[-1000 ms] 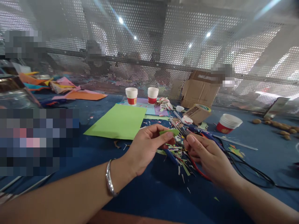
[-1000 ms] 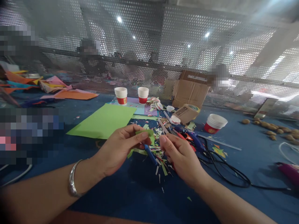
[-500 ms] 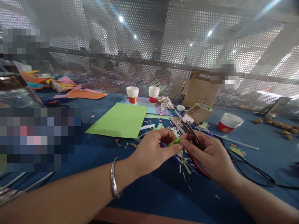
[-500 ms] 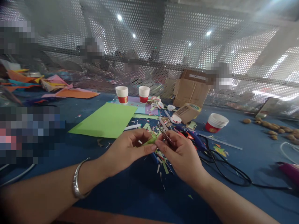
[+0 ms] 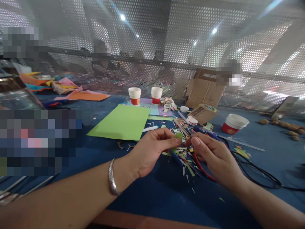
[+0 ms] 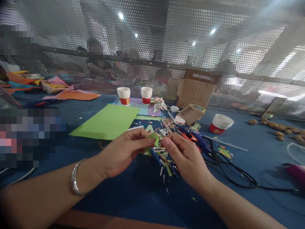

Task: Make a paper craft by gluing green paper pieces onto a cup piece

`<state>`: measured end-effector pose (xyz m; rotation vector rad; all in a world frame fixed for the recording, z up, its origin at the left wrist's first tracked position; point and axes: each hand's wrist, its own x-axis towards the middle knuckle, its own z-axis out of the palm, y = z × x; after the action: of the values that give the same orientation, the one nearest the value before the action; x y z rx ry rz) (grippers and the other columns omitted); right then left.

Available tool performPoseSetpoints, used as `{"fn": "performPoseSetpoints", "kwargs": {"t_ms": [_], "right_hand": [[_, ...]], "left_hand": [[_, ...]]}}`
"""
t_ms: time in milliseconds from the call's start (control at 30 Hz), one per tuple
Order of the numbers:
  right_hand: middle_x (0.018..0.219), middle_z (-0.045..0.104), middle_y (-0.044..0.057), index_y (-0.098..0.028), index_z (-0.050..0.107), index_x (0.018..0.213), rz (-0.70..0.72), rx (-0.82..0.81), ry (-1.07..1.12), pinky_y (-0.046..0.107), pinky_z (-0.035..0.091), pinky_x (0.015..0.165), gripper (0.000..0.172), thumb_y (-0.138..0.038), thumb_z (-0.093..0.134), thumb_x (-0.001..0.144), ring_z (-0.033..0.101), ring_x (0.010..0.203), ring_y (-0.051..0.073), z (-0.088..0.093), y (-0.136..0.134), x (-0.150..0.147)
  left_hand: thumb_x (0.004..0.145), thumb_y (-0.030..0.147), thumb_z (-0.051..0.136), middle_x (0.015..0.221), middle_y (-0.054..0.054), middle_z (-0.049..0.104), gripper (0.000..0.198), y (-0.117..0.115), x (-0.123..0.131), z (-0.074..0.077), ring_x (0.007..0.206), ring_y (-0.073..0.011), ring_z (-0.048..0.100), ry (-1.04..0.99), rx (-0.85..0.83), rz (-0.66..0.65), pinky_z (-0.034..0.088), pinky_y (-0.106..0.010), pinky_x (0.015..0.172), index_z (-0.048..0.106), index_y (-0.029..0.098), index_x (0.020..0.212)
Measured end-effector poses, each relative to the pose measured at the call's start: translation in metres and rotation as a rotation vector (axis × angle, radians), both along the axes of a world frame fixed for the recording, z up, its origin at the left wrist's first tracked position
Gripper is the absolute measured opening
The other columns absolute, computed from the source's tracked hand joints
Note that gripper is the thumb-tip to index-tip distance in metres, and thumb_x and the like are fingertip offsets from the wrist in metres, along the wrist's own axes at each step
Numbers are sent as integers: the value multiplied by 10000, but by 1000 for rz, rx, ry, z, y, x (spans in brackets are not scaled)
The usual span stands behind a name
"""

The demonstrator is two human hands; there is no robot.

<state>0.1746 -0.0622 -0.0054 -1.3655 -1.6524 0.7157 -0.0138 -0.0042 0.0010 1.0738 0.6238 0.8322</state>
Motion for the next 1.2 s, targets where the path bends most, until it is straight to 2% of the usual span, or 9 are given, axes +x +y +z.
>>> {"fn": "performPoseSetpoints", "kwargs": {"t_ms": [67,167,433,867,1200], "right_hand": [[755,560,20,-207,609,803,12,43,-82,263,394,592,432,-564,471,1003,479,682,154,4,-1,-2],[752,583,24,-209,597,774,9,75,-149,264,402,590,440,-557,461,1007,487,677,157,7,-2,-3],[664,497,-11,-201,593,759,4,99,-200,251,369,551,444,-535,455,1018,432,606,129,7,-3,-4],[646,481,-19,-207,594,743,27,91,-173,253,345,534,450,-535,455,1018,410,582,126,6,-3,-4],[667,381,-26,-210,475,691,24,12,-50,253,294,498,465,-543,465,1015,330,590,118,1,-4,-1]], "left_hand": [[714,305,863,690,36,563,303,-1,0,-1,689,-99,460,-1,4,-12,326,-265,666,600,163,666],[746,291,832,714,26,558,261,-2,1,-2,703,-108,457,-2,19,-33,333,-274,677,612,167,682],[709,319,880,704,34,544,321,-5,2,-5,695,-95,435,-42,24,-67,326,-256,671,602,158,693],[755,244,841,718,34,587,256,-4,2,-7,683,-82,461,-68,-33,-93,333,-242,655,609,155,694],[767,253,837,718,46,579,282,-5,2,-9,691,-72,491,-57,-56,-102,353,-241,671,582,151,706]]}}
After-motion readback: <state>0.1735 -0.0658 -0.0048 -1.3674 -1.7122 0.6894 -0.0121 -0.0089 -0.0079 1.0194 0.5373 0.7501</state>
